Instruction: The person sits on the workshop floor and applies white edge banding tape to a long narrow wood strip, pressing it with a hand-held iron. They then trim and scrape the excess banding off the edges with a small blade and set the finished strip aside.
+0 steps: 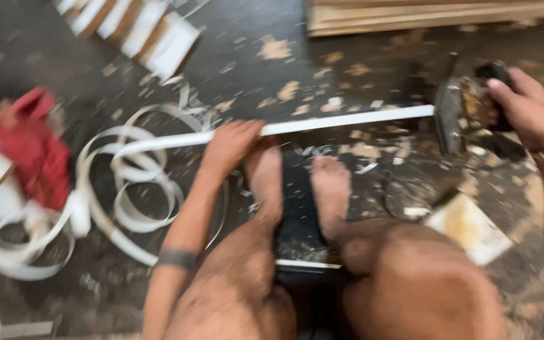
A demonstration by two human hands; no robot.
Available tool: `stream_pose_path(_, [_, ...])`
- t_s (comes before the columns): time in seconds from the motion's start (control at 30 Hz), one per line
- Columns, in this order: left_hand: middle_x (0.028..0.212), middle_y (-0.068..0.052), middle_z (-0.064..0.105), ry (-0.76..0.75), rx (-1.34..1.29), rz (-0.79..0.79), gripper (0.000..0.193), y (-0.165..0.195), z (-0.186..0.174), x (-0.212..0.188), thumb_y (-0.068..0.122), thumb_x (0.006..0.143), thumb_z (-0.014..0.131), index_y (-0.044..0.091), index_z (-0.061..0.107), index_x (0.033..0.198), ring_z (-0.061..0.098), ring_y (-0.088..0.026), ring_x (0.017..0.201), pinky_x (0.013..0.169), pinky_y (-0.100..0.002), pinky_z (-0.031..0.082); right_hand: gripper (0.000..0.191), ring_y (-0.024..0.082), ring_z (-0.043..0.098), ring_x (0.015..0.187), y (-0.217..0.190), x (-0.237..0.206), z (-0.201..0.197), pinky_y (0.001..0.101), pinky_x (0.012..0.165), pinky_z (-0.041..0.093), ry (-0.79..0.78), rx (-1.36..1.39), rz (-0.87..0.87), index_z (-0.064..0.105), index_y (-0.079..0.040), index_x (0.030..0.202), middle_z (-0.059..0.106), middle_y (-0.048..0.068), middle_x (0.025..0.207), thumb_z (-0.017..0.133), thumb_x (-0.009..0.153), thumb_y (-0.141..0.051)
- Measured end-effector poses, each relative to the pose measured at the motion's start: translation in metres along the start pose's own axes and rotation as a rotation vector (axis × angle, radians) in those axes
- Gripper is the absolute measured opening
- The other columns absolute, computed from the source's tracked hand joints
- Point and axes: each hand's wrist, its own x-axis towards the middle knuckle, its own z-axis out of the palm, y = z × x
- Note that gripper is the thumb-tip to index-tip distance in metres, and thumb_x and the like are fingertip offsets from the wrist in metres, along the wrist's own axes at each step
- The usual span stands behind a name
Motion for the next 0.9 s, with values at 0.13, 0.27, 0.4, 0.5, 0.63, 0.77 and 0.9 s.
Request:
stream_pose_path(0.13, [0.112, -0.009, 0.074, 0.030, -0.001, -0.023, 0.027, -0.004, 0.005, -0.008, 0.016, 0.090, 0.068, 0.009, 0.067, 0.116, 0.071, -0.030, 0.099, 0.084, -0.041, 0.056, 0.009, 0.008, 0.046, 0.071, -0.017, 0.001, 0.082, 0.0256, 0.061, 0.041, -0.143, 0.018, -0.014, 0.050, -0.009, 0.118, 0.050, -0.002, 0.087, 0.051, 0.113, -0.016])
stream_pose_path(0.27, [0.107, -0.007, 0.075, 0.079, -0.042, -0.070, 0.023, -0.008, 0.006, -0.013, 0.022, 0.092, 0.071, 0.012, 0.069, 0.113, 0.071, -0.029, 0.097, 0.082, -0.041, 0.056, 0.011, 0.007, 0.042, 0.065, -0.046, -0.012, 0.186, 0.0250, 0.055, 0.038, -0.353, 0.072, -0.019, 0.049, -0.008, 0.108, 0.046, -0.003, 0.080, 0.051, 0.112, -0.018])
stream_pose_path(0.4, [0.099, -0.006, 0.074, 0.041, -0.049, -0.107, 0.024, -0.027, -0.005, -0.027, 0.025, 0.092, 0.072, 0.011, 0.069, 0.110, 0.070, -0.030, 0.091, 0.077, -0.042, 0.055, 0.009, 0.007, 0.044, 0.065, -0.076, -0.022, 0.287, 0.0238, 0.057, 0.039, -0.406, 0.103, -0.102, 0.048, -0.010, 0.108, 0.047, -0.003, 0.079, 0.053, 0.109, -0.017])
stream_pose_path(0.5, [0.091, -0.007, 0.071, 0.049, -0.011, -0.136, 0.019, -0.047, -0.020, -0.047, 0.027, 0.092, 0.073, 0.013, 0.070, 0.104, 0.070, -0.031, 0.089, 0.073, -0.044, 0.054, 0.013, 0.006, 0.046, 0.066, -0.086, -0.033, 0.342, 0.0235, 0.057, 0.040, -0.427, 0.138, -0.070, 0.045, -0.010, 0.111, 0.048, -0.003, 0.080, 0.054, 0.108, -0.019])
stream_pose_path(0.63, [0.086, -0.007, 0.070, 0.061, 0.024, -0.173, 0.021, -0.073, -0.039, -0.072, 0.030, 0.090, 0.075, 0.012, 0.071, 0.099, 0.069, -0.031, 0.085, 0.070, -0.045, 0.052, 0.017, 0.006, 0.044, 0.068, -0.097, -0.031, 0.396, 0.0237, 0.059, 0.042, -0.492, 0.111, -0.099, 0.043, -0.008, 0.116, 0.047, -0.003, 0.084, 0.054, 0.111, -0.020])
stream_pose_path(0.77, [0.087, -0.007, 0.071, 0.084, 0.021, -0.196, 0.021, -0.096, -0.051, -0.092, 0.029, 0.090, 0.078, 0.012, 0.074, 0.101, 0.069, -0.031, 0.083, 0.070, -0.046, 0.052, 0.018, 0.005, 0.044, 0.069, -0.102, -0.031, 0.433, 0.0240, 0.059, 0.042, -0.506, 0.060, -0.106, 0.043, -0.008, 0.117, 0.047, -0.003, 0.085, 0.054, 0.111, -0.020])
stream_pose_path(0.9, [0.094, -0.006, 0.073, 0.166, -0.081, -0.234, 0.027, -0.116, -0.054, -0.108, 0.031, 0.085, 0.082, 0.012, 0.074, 0.103, 0.070, -0.031, 0.090, 0.076, -0.045, 0.052, 0.019, 0.006, 0.048, 0.070, -0.107, -0.030, 0.455, 0.0240, 0.061, 0.045, -0.522, 0.005, -0.131, 0.043, -0.007, 0.118, 0.050, -0.001, 0.086, 0.054, 0.112, -0.021])
